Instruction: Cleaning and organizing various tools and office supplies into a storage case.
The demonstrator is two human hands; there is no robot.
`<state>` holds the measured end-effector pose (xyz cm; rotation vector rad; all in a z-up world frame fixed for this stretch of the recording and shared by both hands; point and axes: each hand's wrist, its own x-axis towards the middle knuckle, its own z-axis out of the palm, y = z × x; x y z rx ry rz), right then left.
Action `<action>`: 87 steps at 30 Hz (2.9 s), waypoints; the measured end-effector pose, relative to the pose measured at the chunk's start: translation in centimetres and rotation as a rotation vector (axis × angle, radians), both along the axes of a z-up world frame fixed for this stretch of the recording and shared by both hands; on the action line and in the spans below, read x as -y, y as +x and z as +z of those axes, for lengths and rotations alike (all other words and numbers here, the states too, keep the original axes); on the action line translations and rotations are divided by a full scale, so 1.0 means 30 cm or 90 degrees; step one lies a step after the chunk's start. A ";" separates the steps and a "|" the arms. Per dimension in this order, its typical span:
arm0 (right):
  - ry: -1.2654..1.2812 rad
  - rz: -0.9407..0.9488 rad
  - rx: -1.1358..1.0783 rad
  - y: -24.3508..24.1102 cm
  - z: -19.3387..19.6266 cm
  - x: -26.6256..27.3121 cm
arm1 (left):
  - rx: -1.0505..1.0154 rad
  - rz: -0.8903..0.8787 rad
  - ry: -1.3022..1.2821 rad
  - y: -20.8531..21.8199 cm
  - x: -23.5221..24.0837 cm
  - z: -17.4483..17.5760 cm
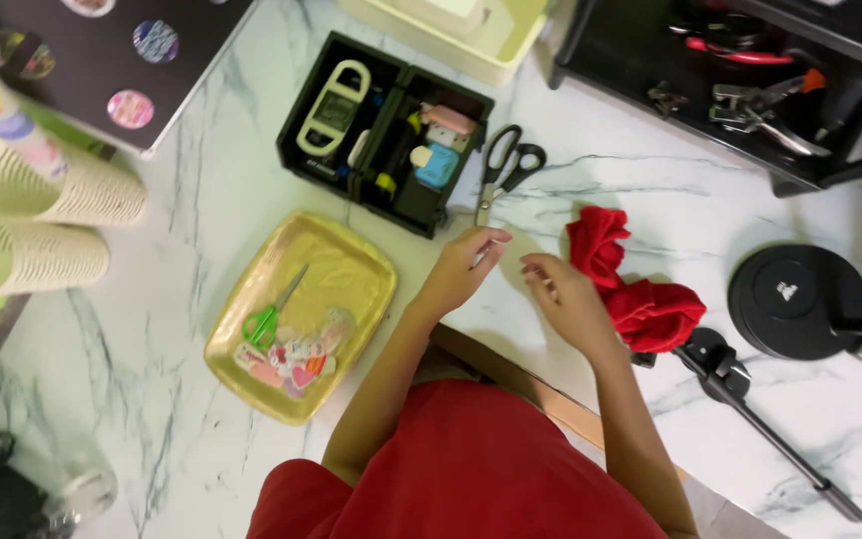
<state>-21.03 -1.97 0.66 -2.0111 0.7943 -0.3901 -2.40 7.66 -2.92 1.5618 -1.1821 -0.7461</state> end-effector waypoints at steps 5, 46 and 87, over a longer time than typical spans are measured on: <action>0.117 0.167 0.019 0.125 -0.104 -0.094 | 0.004 0.148 0.000 0.021 -0.154 0.002; 0.543 -0.234 0.218 0.990 -0.499 -0.063 | -0.260 0.240 -0.053 0.395 -0.286 -0.191; -0.304 -0.223 -0.073 -0.033 -0.170 0.030 | -0.164 -0.163 0.006 -0.018 0.195 -0.129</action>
